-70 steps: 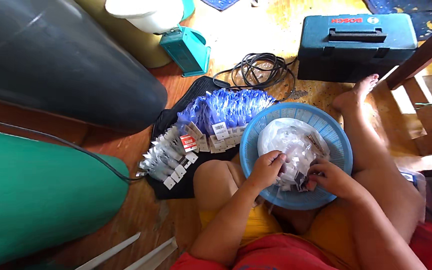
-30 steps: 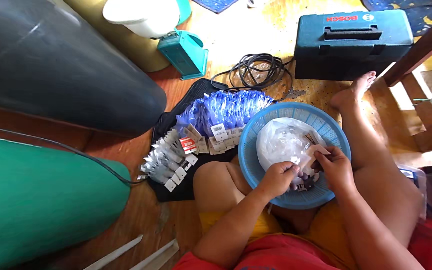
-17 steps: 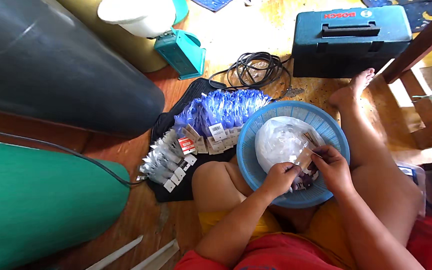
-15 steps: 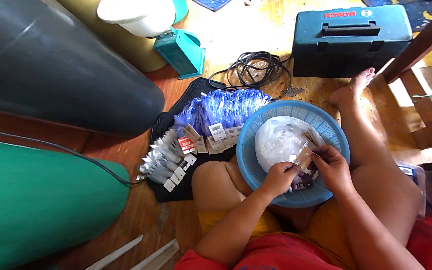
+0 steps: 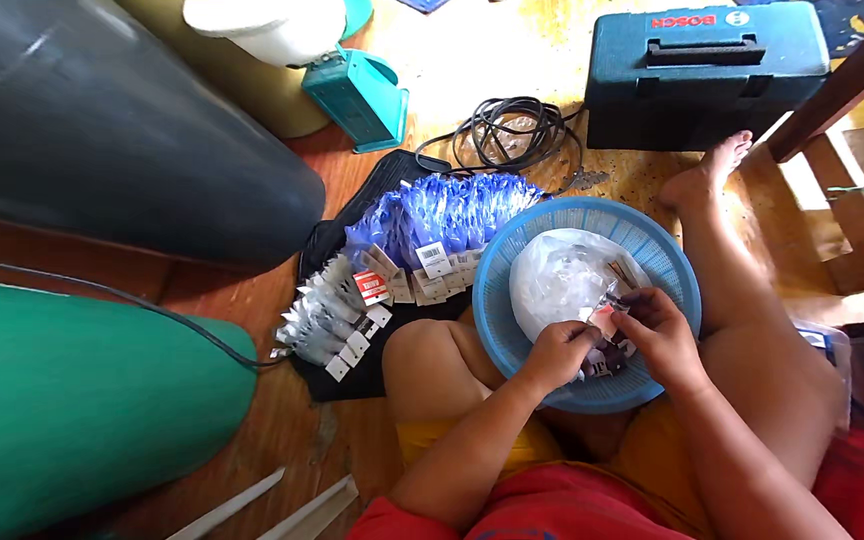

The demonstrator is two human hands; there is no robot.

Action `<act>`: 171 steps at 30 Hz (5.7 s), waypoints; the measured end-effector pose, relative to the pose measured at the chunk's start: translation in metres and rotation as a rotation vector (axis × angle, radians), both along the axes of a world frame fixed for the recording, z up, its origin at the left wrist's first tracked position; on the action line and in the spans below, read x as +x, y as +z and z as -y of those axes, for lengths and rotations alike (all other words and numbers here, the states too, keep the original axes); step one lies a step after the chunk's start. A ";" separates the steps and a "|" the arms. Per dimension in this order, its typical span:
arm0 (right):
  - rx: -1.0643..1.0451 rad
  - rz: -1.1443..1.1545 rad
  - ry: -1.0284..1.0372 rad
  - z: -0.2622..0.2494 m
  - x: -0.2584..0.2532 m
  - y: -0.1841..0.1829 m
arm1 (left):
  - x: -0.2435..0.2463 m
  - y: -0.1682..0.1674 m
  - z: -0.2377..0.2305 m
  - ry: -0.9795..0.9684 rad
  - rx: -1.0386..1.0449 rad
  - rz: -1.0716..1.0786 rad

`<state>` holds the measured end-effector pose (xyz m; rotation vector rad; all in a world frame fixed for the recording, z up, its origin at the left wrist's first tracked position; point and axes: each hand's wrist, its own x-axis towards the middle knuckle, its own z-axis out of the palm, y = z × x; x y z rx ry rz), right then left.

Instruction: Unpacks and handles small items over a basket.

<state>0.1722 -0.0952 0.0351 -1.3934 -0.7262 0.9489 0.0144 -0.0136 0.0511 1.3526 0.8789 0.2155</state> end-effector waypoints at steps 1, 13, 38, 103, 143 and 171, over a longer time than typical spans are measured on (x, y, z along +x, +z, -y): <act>-0.006 0.005 -0.008 0.000 -0.001 -0.001 | 0.000 0.000 0.000 -0.001 0.005 0.004; 0.002 -0.006 -0.055 -0.001 -0.003 0.000 | -0.003 -0.001 -0.003 -0.080 0.026 0.052; -0.007 0.105 -0.097 -0.001 -0.009 0.001 | -0.002 -0.001 -0.004 -0.056 0.010 0.041; 0.421 -0.046 0.225 -0.012 0.012 0.011 | -0.012 0.035 -0.014 0.300 0.421 0.469; 0.487 0.152 0.208 -0.016 -0.001 0.001 | -0.009 0.017 -0.012 0.125 0.672 0.412; -0.357 0.540 -0.531 0.065 0.116 0.066 | -0.007 0.021 -0.020 0.367 0.554 0.247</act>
